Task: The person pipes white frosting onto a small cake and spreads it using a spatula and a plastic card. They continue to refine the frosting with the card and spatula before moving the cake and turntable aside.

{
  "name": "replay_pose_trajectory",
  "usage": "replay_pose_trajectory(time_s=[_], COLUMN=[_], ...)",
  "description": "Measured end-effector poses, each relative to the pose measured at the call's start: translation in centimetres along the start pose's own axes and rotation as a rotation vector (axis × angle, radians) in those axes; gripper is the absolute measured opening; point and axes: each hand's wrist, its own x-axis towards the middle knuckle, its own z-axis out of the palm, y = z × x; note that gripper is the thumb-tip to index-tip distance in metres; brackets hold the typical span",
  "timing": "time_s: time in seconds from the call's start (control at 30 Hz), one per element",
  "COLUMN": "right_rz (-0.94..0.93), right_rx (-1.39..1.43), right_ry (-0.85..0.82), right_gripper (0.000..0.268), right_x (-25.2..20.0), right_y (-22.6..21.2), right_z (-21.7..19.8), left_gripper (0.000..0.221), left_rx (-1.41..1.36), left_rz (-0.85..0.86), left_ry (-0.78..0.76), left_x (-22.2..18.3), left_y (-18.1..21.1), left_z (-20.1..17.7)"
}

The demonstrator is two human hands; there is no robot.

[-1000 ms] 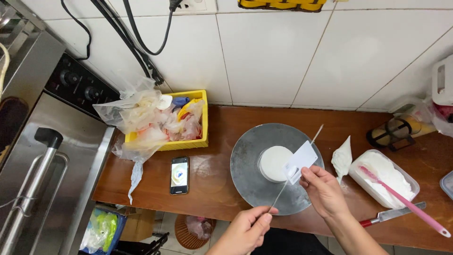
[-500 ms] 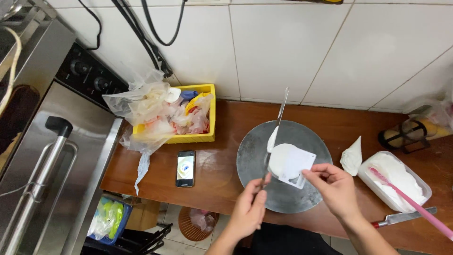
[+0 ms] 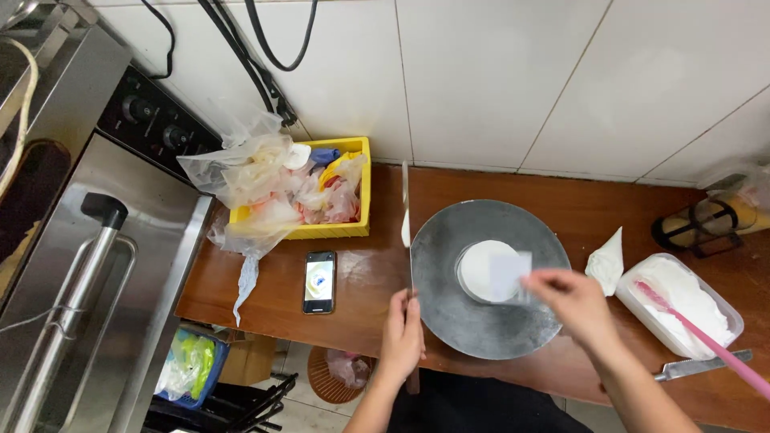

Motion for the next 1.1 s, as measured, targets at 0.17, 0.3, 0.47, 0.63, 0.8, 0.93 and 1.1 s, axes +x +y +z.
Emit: replay_pose_trajectory(time_s=[0.17, 0.3, 0.47, 0.63, 0.8, 0.93, 1.1], right_rz=[0.031, -0.003, -0.032, 0.008, -0.029, -0.048, -0.016], right_rx=[0.21, 0.066, -0.068, -0.161, -0.223, -0.273, -0.352], right_ry=[0.099, 0.047, 0.041, 0.032, 0.081, 0.109, 0.189], right_gripper=[0.033, 0.035, 0.032, 0.033, 0.032, 0.032, 0.032], right_x=[4.9, 4.7, 4.4, 4.4, 4.8, 5.2, 5.4], right_y=[3.8, 2.4, 0.9, 0.0, 0.6, 1.2, 0.6], right_z=[3.3, 5.0, 5.6, 5.9, 5.5, 4.3, 2.2], left_gripper=[0.037, 0.036, 0.036, 0.038, 0.037, 0.037, 0.038], left_rx=[0.081, -0.012, -0.017, -0.02, -0.006, 0.007, 0.022], left_rz=[-0.052, -0.033, -0.002, -0.018, -0.016, -0.015, 0.002], left_ry=[0.089, 0.086, 0.065, 0.064, 0.078, 0.068, 0.058], left_x=[-1.1, -0.6, 0.8, 1.4, 1.8, 2.8, 4.7], left_y=[-1.4, -2.3, -3.6, -2.7, -1.7, -2.0, -3.7], left_z=[0.8, 0.9, 0.4, 0.3, 0.4, 0.2, -0.5])
